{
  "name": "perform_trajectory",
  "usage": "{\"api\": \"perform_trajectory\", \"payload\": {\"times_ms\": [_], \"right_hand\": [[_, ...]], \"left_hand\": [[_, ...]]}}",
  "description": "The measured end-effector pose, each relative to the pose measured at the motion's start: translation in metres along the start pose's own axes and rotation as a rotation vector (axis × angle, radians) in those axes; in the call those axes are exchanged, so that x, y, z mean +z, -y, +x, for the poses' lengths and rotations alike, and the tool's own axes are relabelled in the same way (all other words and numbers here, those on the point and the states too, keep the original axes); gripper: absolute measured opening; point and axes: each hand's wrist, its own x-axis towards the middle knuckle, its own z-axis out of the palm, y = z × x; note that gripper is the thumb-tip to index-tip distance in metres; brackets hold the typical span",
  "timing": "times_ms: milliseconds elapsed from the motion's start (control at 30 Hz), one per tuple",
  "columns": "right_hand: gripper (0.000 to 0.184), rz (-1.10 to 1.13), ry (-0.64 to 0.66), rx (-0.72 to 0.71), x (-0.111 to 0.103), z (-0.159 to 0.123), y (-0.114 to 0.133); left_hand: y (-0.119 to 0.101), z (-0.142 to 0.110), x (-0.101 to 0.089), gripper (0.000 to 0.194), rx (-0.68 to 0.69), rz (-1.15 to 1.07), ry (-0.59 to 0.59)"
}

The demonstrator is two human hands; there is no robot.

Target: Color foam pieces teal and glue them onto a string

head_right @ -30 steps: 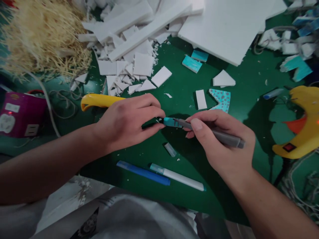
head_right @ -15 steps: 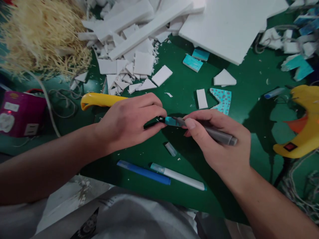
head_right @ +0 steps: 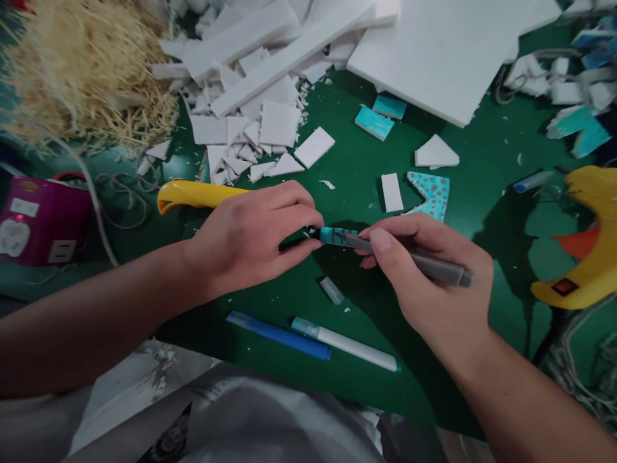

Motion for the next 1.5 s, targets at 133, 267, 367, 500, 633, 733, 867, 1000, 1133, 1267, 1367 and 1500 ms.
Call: {"api": "perform_trajectory", "payload": {"times_ms": [133, 267, 367, 500, 633, 733, 867, 1000, 1133, 1267, 1367, 1500], "right_hand": [[0.010, -0.040, -0.009, -0.053, 0.0021, -0.0001, 0.0003], [0.009, -0.024, 0.004, -0.056, 0.0037, 0.0003, -0.0016], [0.011, -0.038, 0.005, -0.065, 0.0029, 0.0009, -0.0027], [0.012, -0.060, -0.008, -0.067, 0.0021, 0.0017, -0.0026], [0.012, -0.068, -0.007, -0.067, 0.0031, 0.0003, -0.0032], [0.009, -0.057, -0.002, -0.071, 0.0038, -0.0009, -0.0046], [0.006, -0.056, -0.006, -0.057, 0.0028, 0.0003, -0.0045], [0.014, -0.043, 0.019, -0.041, 0.0000, 0.0019, -0.0026], [0.022, 0.013, 0.016, -0.002, -0.0008, 0.0020, -0.0017], [0.020, 0.007, -0.005, -0.010, 0.0002, 0.0025, -0.0009], [0.019, -0.004, -0.026, -0.026, 0.0000, 0.0036, 0.0002], [0.018, -0.007, -0.092, 0.000, -0.0015, 0.0058, 0.0006]], "left_hand": [[-0.0024, 0.0017, 0.0026, 0.015, -0.011, -0.022, 0.008], [-0.0047, 0.0034, 0.0019, 0.015, -0.024, -0.013, 0.039], [-0.0041, 0.0032, 0.0010, 0.015, -0.023, -0.030, 0.031], [-0.0024, 0.0029, 0.0025, 0.016, -0.023, -0.048, 0.004], [-0.0024, 0.0034, 0.0043, 0.016, -0.026, -0.050, 0.008], [-0.0029, 0.0036, 0.0039, 0.017, -0.028, -0.046, 0.014], [-0.0033, 0.0040, 0.0033, 0.018, -0.032, -0.043, 0.015], [-0.0034, 0.0045, 0.0038, 0.016, -0.037, -0.026, 0.035], [-0.0035, 0.0039, 0.0030, 0.012, -0.045, -0.016, 0.056], [-0.0045, 0.0034, 0.0006, 0.012, -0.049, -0.007, 0.051], [-0.0050, 0.0036, -0.0007, 0.011, -0.040, -0.008, 0.042], [-0.0048, 0.0032, -0.0009, 0.011, -0.042, -0.004, 0.048]]}}
